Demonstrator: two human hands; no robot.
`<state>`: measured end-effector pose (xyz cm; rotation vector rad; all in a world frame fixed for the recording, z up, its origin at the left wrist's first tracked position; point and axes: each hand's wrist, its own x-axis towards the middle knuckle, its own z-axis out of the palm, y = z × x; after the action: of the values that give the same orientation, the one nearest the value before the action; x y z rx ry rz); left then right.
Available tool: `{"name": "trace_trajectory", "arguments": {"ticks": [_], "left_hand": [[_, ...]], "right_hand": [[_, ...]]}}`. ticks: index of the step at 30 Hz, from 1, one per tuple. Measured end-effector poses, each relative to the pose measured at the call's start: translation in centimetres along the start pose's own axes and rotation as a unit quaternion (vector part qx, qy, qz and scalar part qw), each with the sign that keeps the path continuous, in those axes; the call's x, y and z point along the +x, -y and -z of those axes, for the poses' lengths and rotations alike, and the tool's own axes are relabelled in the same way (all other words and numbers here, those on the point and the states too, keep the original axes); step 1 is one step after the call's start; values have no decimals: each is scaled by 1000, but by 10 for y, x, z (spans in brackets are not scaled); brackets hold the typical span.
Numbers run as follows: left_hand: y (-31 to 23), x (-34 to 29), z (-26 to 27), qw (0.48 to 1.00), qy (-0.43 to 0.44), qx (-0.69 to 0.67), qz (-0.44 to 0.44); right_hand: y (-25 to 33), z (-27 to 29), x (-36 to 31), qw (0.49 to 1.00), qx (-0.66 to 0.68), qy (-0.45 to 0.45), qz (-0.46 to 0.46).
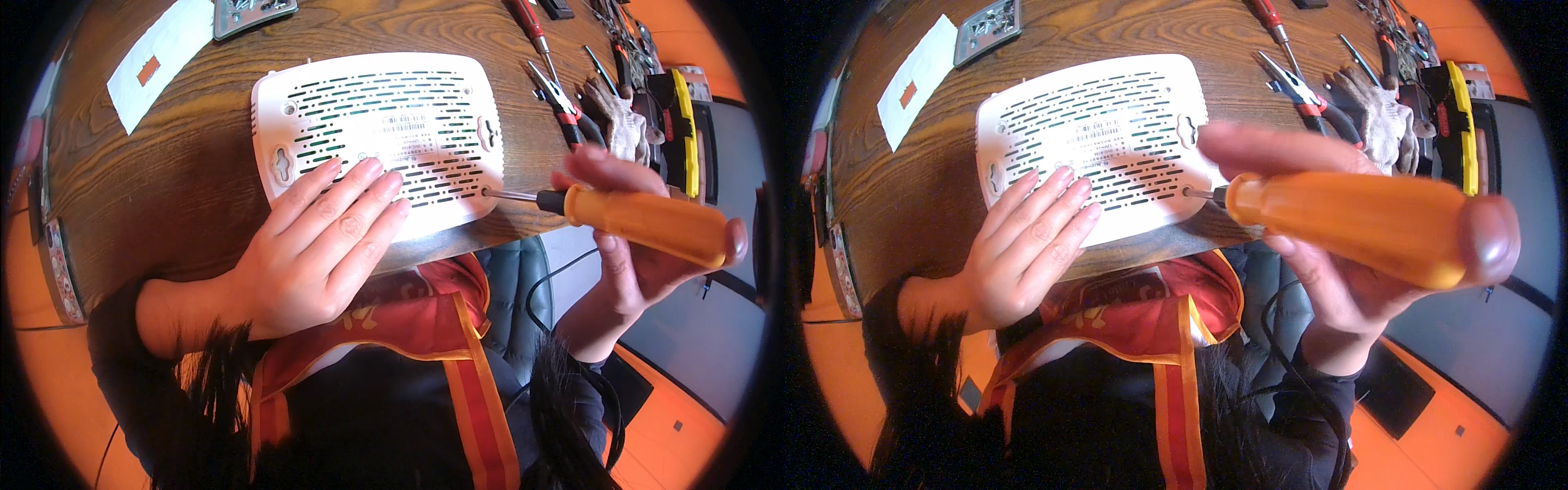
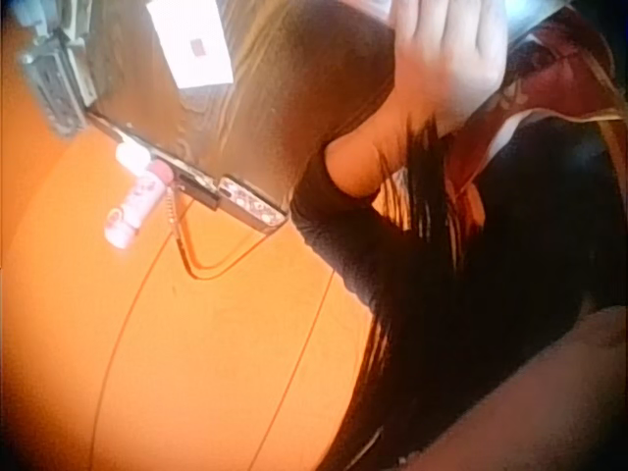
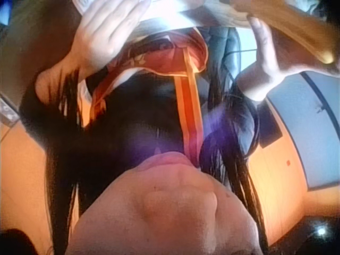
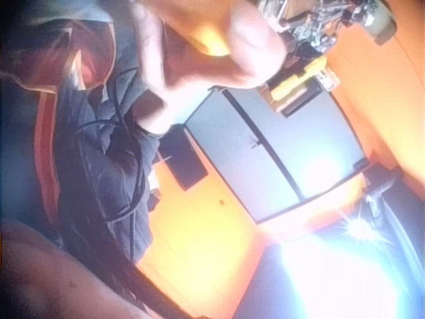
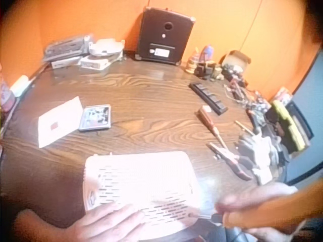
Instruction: The person reassembles a white networking device by placing the circuit board into the casing, then securing the back cover with multiple screws. They use pliers to adjust internal components and a screwdriver to fasten the screws, finishing by placing the device on the floor.
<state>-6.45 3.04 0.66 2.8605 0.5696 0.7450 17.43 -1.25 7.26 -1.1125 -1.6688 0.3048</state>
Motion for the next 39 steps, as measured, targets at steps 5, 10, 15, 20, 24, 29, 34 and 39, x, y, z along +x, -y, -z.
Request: {"name": "trace_trajectory", "arguments": {"ticks": [5,10,15,20,24,29,34,39], "left_hand": [[1,2,0,1000,5,0,-5],[3,0,-1,1000,4,-8,-3],[10,0,3,989,-75,-123,-18],[79,10,9,975,-213,39,54],[142,20,10,933,-244,140,225],[160,22,1,942,-184,92,265],[163,18,3,936,-187,81,287],[163,21,3,940,-179,51,285]], "right_hand": [[0,8,-5,994,-89,-6,64],[-23,37,-8,958,47,-282,5],[-79,36,-7,903,268,-321,-104],[-126,13,-15,845,344,-346,-218],[-129,12,-23,832,359,-332,-262],[-121,11,-25,825,386,-315,-265],[-116,10,-27,829,394,-290,-272],[-114,12,-29,810,415,-296,-289]]}}
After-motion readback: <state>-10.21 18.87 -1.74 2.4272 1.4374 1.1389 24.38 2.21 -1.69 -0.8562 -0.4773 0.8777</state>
